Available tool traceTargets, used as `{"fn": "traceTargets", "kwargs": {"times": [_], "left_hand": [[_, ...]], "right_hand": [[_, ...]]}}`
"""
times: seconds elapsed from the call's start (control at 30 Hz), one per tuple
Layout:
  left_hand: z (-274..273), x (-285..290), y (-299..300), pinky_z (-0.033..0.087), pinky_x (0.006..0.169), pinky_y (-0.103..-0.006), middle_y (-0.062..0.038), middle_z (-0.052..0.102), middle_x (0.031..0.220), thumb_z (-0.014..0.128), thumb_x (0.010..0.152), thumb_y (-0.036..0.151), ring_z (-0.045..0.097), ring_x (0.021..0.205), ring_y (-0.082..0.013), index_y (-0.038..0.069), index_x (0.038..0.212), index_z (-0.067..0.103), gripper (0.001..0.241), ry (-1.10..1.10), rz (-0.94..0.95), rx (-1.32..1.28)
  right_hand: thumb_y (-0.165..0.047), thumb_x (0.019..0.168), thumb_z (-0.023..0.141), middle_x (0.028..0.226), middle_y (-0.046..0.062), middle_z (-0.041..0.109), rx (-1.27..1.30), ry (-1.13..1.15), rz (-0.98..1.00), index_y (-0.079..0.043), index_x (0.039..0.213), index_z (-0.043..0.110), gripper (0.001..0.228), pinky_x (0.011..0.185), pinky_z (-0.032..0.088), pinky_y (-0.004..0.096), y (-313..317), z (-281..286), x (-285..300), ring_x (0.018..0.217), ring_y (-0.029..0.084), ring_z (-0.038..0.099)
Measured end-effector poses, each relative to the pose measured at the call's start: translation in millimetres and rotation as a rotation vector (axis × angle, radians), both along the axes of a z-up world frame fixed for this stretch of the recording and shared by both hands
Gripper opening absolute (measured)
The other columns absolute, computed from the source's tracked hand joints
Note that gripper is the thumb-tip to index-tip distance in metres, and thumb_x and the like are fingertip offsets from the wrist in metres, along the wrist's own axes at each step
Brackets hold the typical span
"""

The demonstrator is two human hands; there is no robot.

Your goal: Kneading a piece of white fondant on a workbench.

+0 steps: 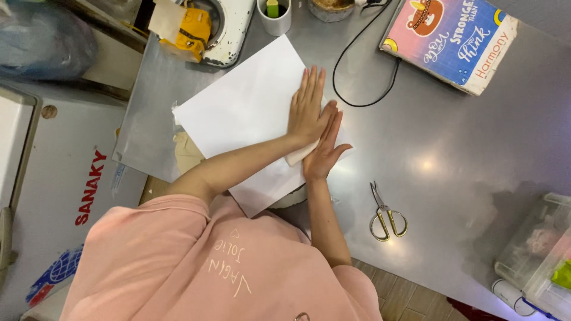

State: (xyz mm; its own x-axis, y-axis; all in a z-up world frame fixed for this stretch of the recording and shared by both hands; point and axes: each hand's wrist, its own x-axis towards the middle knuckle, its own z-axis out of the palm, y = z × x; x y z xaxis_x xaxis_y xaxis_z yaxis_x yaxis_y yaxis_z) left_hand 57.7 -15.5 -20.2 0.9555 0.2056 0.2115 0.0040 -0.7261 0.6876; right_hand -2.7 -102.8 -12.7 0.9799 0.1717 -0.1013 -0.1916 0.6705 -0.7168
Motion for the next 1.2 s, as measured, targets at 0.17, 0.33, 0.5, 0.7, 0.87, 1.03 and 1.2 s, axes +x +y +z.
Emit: {"fn": "traceTargets", "kwargs": {"times": [0.17, 0.33, 0.5, 0.7, 0.87, 1.03, 1.2], "left_hand": [[-20.8, 0.2, 21.4, 0.028, 0.132, -0.0459, -0.015, 0.043, 0.164, 0.039, 0.112, 0.053, 0.037, 0.157, -0.0302, 0.01, 0.156, 0.041, 0.062, -0.058, 0.06, -0.613], [14.0, -46.7, 74.6, 0.036, 0.128, -0.0445, -0.011, 0.046, 0.161, 0.076, 0.089, 0.05, 0.042, 0.152, -0.0274, 0.013, 0.155, 0.045, 0.082, 0.008, -0.513, -0.46], [22.3, -59.9, 92.9, 0.038, 0.113, -0.046, -0.02, 0.05, 0.146, 0.093, 0.049, 0.051, 0.047, 0.135, -0.0362, 0.0, 0.144, 0.044, 0.119, -0.169, -0.757, 0.106], [26.5, -73.3, 108.7, 0.058, 0.087, -0.0354, -0.009, 0.076, 0.119, 0.081, 0.086, 0.036, 0.074, 0.1, -0.023, 0.012, 0.134, 0.07, 0.056, 0.16, -0.454, -0.312], [20.6, -89.5, 130.2, 0.058, 0.086, -0.034, -0.009, 0.078, 0.105, 0.079, 0.086, 0.029, 0.075, 0.095, -0.02, 0.007, 0.114, 0.073, 0.037, 0.461, -0.406, -0.378], [28.9, -88.1, 119.8, 0.052, 0.102, -0.0364, -0.011, 0.066, 0.127, 0.072, 0.09, 0.028, 0.063, 0.122, -0.022, 0.009, 0.127, 0.066, 0.042, -0.002, -0.196, -0.351], [4.4, -77.5, 85.5, 0.035, 0.126, -0.0432, -0.009, 0.05, 0.156, 0.034, 0.112, 0.056, 0.045, 0.149, -0.0263, 0.01, 0.15, 0.047, 0.062, -0.288, -0.147, -0.352]], "right_hand": [[-0.083, 0.092, 0.017, 0.175, 0.008, 0.011, 0.059, -0.019, 0.022, -0.015, 0.167, 0.011, 0.101, 0.134, 0.015, 0.044, 5.9, -11.2, 9.7, 0.162, 0.026, 0.013], [-0.079, 0.097, 0.018, 0.174, 0.015, 0.018, 0.17, -0.002, -0.001, -0.011, 0.166, 0.017, 0.097, 0.133, 0.019, 0.045, 3.1, -21.6, 23.3, 0.161, 0.03, 0.019], [-0.076, 0.098, 0.019, 0.172, 0.015, 0.022, 0.169, -0.011, 0.09, -0.013, 0.165, 0.02, 0.091, 0.133, 0.024, 0.045, 5.4, -27.0, 30.1, 0.159, 0.029, 0.023], [-0.077, 0.097, 0.019, 0.172, 0.014, 0.023, -0.074, -0.104, 0.263, -0.012, 0.165, 0.021, 0.094, 0.132, 0.024, 0.047, 11.5, -4.7, 30.0, 0.159, 0.03, 0.024], [-0.083, 0.094, 0.015, 0.171, 0.015, 0.029, -0.509, -0.332, 0.408, -0.009, 0.163, 0.027, 0.102, 0.131, 0.023, 0.047, 38.9, 2.3, 3.4, 0.158, 0.032, 0.029], [-0.083, 0.095, 0.017, 0.171, 0.015, 0.027, -0.395, -0.261, 0.232, -0.008, 0.162, 0.028, 0.102, 0.131, 0.021, 0.047, 58.6, -23.6, -5.6, 0.158, 0.033, 0.027], [-0.08, 0.096, 0.017, 0.169, 0.016, 0.03, -0.457, -0.232, 0.178, -0.008, 0.163, 0.028, 0.098, 0.126, 0.029, 0.049, 62.4, -16.4, -7.6, 0.157, 0.033, 0.03]]}}
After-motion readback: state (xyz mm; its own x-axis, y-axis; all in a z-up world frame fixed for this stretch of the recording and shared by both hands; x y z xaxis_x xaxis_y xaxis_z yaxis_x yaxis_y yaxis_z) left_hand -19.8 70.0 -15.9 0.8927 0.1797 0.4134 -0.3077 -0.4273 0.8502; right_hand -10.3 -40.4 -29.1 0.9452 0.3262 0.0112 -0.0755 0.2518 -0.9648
